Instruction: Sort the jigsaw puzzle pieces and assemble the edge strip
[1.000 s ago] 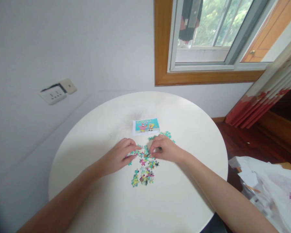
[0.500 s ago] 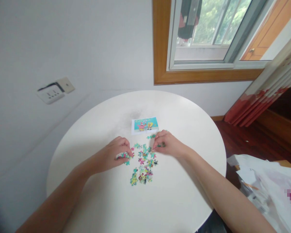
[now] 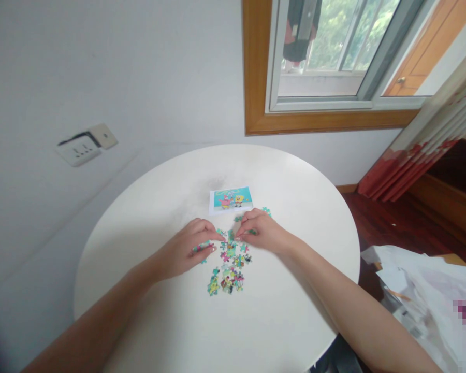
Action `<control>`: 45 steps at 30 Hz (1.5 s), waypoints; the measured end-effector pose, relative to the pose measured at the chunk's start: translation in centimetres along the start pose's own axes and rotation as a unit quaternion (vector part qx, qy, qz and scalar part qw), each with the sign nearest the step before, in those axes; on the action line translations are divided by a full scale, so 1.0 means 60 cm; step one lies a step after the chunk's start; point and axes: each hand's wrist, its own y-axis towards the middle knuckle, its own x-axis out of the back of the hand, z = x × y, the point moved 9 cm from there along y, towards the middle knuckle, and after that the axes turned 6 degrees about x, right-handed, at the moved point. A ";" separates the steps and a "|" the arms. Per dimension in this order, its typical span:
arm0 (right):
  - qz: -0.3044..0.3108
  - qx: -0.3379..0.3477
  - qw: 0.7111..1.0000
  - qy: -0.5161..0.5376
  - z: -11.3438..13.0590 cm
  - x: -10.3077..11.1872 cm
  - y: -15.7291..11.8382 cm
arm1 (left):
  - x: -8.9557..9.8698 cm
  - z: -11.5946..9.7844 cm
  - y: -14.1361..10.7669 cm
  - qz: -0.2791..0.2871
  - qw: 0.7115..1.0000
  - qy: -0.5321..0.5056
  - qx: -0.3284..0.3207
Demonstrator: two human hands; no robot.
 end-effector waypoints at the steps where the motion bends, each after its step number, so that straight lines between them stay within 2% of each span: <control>1: 0.020 -0.002 1.000 0.002 -0.002 0.004 -0.005 | -0.008 -0.012 0.000 0.010 1.000 0.007 -0.016; 5: 0.123 -0.015 0.992 0.033 -0.001 0.005 -0.026 | -0.044 -0.052 -0.003 0.056 0.993 0.085 -0.063; 8: 0.155 -0.031 0.986 0.043 0.003 0.004 -0.035 | -0.055 -0.057 -0.006 0.074 0.987 0.123 -0.070; 11: 0.168 -0.028 0.985 0.024 0.013 0.001 -0.036 | -0.044 -0.047 -0.008 0.074 0.989 0.106 -0.065; 16: 0.192 -0.014 0.981 0.007 0.033 -0.013 -0.033 | -0.004 -0.029 -0.007 0.042 0.997 0.040 -0.052; 20: 0.189 0.008 0.982 0.010 0.048 -0.027 -0.024 | 0.006 -0.020 -0.005 0.019 0.999 0.026 -0.036; 23: 0.173 0.022 0.985 -0.011 0.054 -0.037 -0.016 | 0.008 -0.009 -0.004 0.007 0.999 0.036 -0.030; 26: 0.153 0.030 0.988 -0.024 0.055 -0.038 -0.009 | 0.021 0.005 -0.004 -0.028 0.999 0.037 -0.018; 29: 0.121 0.024 0.992 0.004 0.045 -0.015 -0.010 | 0.026 0.003 -0.002 -0.048 0.998 0.025 -0.014; 32: 0.042 -0.021 0.999 0.003 0.010 0.037 -0.016 | 0.001 -0.022 0.000 -0.012 0.999 0.001 -0.037; 36: -0.022 -0.092 0.995 -0.028 -0.041 0.085 -0.030 | -0.054 -0.064 -0.002 0.064 0.994 0.031 -0.079; 40: -0.047 -0.112 0.992 -0.030 -0.060 0.093 -0.034 | -0.083 -0.083 -0.006 0.077 0.990 0.070 -0.096; 45: -0.042 -0.110 0.993 -0.018 -0.056 0.085 -0.031 | -0.082 -0.082 -0.005 0.057 0.992 0.081 -0.073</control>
